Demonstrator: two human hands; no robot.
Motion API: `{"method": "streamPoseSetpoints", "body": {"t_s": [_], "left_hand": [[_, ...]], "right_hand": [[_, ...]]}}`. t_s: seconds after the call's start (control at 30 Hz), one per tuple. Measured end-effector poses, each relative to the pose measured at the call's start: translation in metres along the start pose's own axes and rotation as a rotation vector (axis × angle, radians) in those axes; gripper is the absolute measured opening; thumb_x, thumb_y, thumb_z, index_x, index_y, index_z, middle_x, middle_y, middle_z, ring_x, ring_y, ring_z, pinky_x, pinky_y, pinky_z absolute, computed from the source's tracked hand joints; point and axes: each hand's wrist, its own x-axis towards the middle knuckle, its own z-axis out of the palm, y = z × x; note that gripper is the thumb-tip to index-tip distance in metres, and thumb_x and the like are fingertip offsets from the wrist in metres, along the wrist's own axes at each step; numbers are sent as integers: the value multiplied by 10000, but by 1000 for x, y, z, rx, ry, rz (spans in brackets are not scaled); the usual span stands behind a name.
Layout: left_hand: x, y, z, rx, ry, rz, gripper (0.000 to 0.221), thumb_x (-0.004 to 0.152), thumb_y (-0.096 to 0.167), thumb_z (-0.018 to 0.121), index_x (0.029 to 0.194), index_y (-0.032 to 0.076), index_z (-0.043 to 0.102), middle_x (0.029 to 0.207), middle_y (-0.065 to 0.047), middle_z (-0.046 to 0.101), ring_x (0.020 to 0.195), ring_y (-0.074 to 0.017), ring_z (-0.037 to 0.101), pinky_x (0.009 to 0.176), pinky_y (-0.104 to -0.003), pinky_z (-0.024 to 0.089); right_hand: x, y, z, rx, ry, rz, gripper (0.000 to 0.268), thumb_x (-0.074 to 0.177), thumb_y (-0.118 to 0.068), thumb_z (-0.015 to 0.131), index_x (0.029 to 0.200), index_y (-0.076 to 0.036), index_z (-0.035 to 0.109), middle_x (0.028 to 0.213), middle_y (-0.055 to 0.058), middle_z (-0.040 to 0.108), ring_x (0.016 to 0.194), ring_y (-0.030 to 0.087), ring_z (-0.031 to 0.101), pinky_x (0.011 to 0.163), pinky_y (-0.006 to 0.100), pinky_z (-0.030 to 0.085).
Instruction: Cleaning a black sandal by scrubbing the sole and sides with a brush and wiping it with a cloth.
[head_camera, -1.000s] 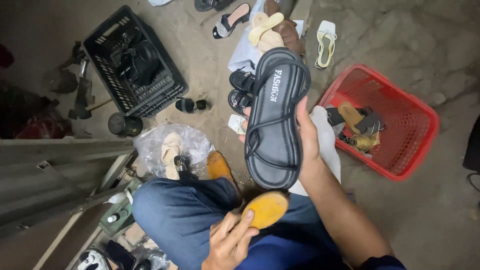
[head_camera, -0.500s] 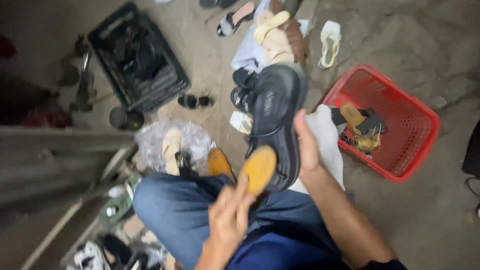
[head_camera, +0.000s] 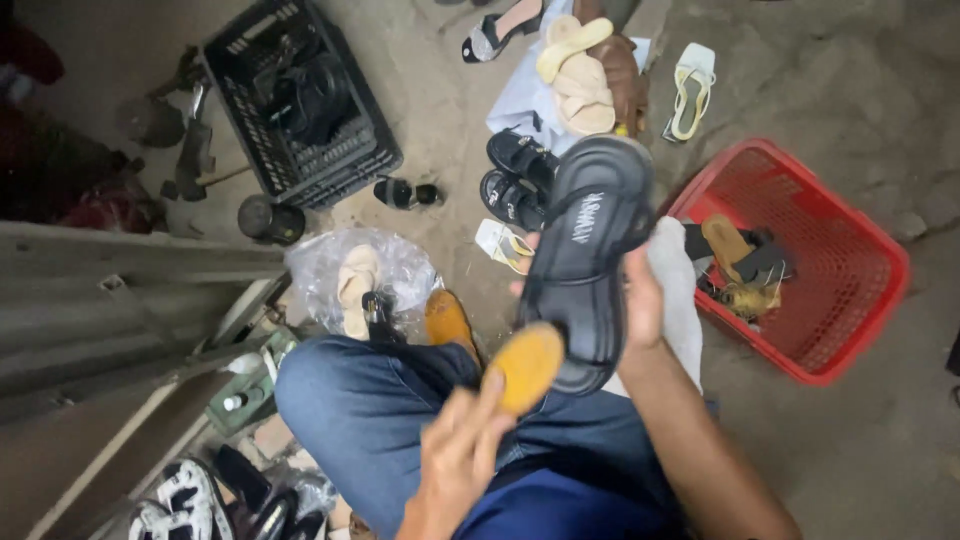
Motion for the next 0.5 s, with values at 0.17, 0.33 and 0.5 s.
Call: {"method": "streamPoseSetpoints", "body": {"t_s": [0.17, 0.33, 0.5], "left_hand": [[-14, -24, -8, -17, 91, -75, 427, 951, 71, 696, 1361, -1, 602, 1066, -136, 745, 735, -187, 597, 707, -319, 535], [59, -25, -14, 29, 17, 140, 493, 1011, 54, 709, 1470, 85, 532, 837, -76, 537, 702, -194, 509, 643, -336, 483], [44, -18, -5, 21, -67, 99, 527, 1038, 130, 704, 1520, 190, 499, 830, -35, 463, 665, -176, 448, 561, -349, 410]], "right_hand": [[-10, -4, -2, 77, -8, 28, 868, 980, -560, 610, 1563, 35, 367, 1491, 291, 504, 1338, 447, 537, 1173, 619, 371], [-18, 38, -22, 149, 159, 201, 837, 1016, -622, 469, 1496, 63, 436, 1555, 265, 433, 1435, 401, 429, 1244, 539, 283], [-17, 17, 8, 24, 241, 143, 858, 991, -662, 452, 1450, 61, 495, 1442, 266, 562, 1308, 396, 556, 1136, 542, 414]]}}
